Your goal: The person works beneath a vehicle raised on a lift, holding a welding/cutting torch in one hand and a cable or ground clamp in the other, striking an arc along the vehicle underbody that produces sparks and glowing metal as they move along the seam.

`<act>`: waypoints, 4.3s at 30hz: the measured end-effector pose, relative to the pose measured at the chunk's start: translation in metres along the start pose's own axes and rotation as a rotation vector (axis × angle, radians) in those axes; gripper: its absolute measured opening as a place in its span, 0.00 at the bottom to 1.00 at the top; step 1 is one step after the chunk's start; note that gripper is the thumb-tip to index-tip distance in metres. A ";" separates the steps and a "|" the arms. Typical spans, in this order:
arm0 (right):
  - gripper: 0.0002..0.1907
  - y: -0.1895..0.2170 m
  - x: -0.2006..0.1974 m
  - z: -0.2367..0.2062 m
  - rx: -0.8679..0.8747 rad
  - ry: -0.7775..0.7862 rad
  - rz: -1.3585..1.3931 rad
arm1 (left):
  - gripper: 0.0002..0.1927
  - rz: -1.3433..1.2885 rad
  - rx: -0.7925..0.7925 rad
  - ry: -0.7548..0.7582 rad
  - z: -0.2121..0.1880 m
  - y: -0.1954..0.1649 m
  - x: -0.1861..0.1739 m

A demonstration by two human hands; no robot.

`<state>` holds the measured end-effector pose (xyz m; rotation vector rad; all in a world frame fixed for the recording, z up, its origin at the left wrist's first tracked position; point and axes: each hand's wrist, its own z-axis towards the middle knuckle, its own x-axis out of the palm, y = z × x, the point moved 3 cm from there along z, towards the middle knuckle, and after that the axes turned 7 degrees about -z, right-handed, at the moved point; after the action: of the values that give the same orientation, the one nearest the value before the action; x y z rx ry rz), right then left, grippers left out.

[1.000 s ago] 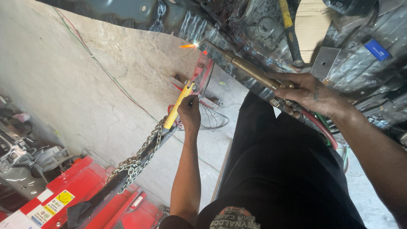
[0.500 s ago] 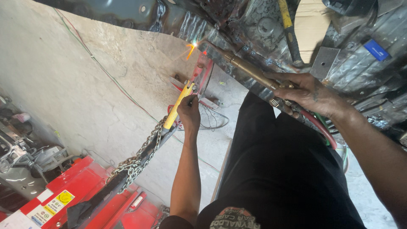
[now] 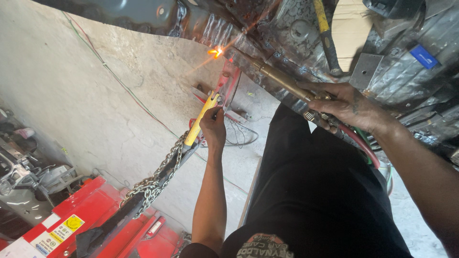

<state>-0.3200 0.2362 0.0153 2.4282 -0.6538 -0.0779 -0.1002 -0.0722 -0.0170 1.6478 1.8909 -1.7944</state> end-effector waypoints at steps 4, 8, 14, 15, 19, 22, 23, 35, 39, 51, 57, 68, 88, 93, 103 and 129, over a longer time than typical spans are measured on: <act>0.32 0.000 -0.001 -0.001 -0.004 0.007 0.000 | 0.08 0.024 -0.002 0.001 0.000 -0.001 0.000; 0.30 0.004 -0.002 0.000 -0.108 -0.021 -0.038 | 0.08 0.028 0.057 0.003 0.001 -0.002 0.000; 0.31 0.009 -0.004 -0.005 -0.011 0.040 0.069 | 0.08 -0.029 -0.007 0.002 0.002 0.000 0.000; 0.31 0.010 -0.004 -0.004 -0.016 0.045 0.066 | 0.08 -0.019 0.007 0.001 0.002 0.001 0.000; 0.31 0.010 -0.002 -0.004 -0.013 0.057 0.103 | 0.08 0.002 0.042 0.000 0.004 -0.001 -0.002; 0.33 0.008 -0.002 -0.004 -0.072 0.056 0.108 | 0.09 -0.003 0.004 -0.001 0.004 0.000 -0.004; 0.32 0.008 -0.002 -0.004 -0.082 0.036 0.076 | 0.09 -0.006 -0.016 -0.002 0.004 0.000 -0.004; 0.34 0.011 0.002 -0.007 -0.008 0.008 0.052 | 0.08 0.001 0.043 -0.003 0.001 -0.002 -0.006; 0.37 0.008 0.002 -0.006 -0.019 0.019 0.050 | 0.09 -0.025 -0.010 0.001 0.001 -0.001 -0.006; 0.40 0.000 0.002 -0.002 -0.152 0.053 0.078 | 0.08 -0.036 0.055 0.010 0.002 0.002 -0.004; 0.40 0.003 0.002 -0.005 -0.168 0.071 0.105 | 0.08 -0.058 -0.024 0.013 0.000 0.004 -0.003; 0.39 0.013 0.001 -0.010 -0.096 0.059 0.109 | 0.08 -0.031 -0.009 0.017 0.000 0.002 -0.003; 0.31 0.007 0.001 -0.010 -0.004 0.003 0.021 | 0.08 -0.028 0.046 0.011 0.003 0.002 -0.002; 0.33 0.005 0.002 -0.008 -0.017 0.030 0.135 | 0.08 -0.024 -0.011 0.012 0.003 0.005 -0.001; 0.33 0.004 0.002 -0.006 -0.061 0.037 0.135 | 0.08 0.000 0.040 0.013 0.003 0.000 -0.002; 0.32 0.002 0.001 -0.006 -0.059 0.038 0.084 | 0.09 -0.049 -0.073 0.016 0.004 0.005 -0.001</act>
<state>-0.3186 0.2371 0.0215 2.3372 -0.7253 -0.0169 -0.0989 -0.0764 -0.0210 1.6104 1.9945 -1.7129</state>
